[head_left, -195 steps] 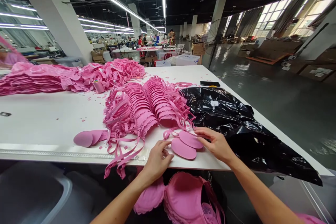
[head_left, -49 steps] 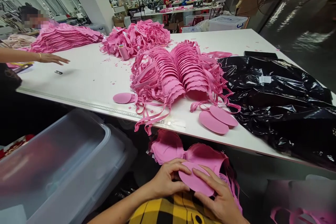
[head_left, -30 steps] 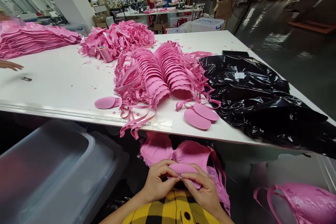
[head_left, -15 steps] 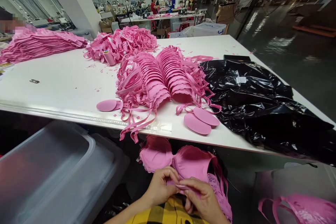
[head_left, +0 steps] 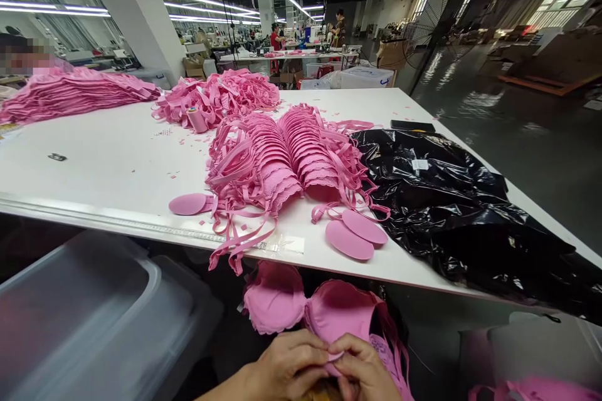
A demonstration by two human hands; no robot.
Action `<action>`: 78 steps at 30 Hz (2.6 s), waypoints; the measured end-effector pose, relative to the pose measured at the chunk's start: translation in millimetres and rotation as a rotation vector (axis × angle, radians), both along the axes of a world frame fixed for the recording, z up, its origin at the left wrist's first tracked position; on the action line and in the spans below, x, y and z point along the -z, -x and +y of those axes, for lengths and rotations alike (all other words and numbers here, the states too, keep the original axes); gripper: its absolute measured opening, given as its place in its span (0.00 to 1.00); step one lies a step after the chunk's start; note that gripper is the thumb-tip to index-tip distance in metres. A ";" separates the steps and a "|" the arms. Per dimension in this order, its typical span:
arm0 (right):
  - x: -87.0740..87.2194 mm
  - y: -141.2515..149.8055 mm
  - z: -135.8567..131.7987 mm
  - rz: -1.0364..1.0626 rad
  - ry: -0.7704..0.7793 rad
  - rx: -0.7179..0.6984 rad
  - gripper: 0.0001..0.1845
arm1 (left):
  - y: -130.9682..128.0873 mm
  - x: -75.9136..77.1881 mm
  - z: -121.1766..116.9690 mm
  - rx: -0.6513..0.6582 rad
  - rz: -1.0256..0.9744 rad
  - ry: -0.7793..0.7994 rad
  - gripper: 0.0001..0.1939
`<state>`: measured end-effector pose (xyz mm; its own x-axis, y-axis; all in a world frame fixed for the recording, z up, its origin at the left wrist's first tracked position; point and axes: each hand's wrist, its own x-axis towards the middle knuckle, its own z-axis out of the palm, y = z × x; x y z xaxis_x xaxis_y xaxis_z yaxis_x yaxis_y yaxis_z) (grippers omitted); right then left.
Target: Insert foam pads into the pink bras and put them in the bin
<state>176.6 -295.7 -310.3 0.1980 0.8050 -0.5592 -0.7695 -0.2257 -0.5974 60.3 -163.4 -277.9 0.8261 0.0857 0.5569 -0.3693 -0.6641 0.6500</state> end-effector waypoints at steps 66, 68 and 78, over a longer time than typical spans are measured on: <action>4.4 -89.6 -62.3 -1.885 -0.365 -0.074 0.11 | -89.1 17.3 -23.8 0.011 0.636 0.130 0.16; 0.4 -90.1 -63.0 -1.849 -0.353 -0.051 0.11 | -92.5 16.3 -22.8 0.003 0.662 0.091 0.13; -26.3 -87.7 -69.3 -1.691 -0.344 -0.080 0.10 | -91.8 11.1 -42.2 -0.018 0.762 0.775 0.08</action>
<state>264.3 -365.1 -284.0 0.2944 0.8700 0.3956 0.7173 0.0723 -0.6930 152.1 -205.6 -288.9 0.9268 0.2087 -0.3122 0.3141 0.0245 0.9491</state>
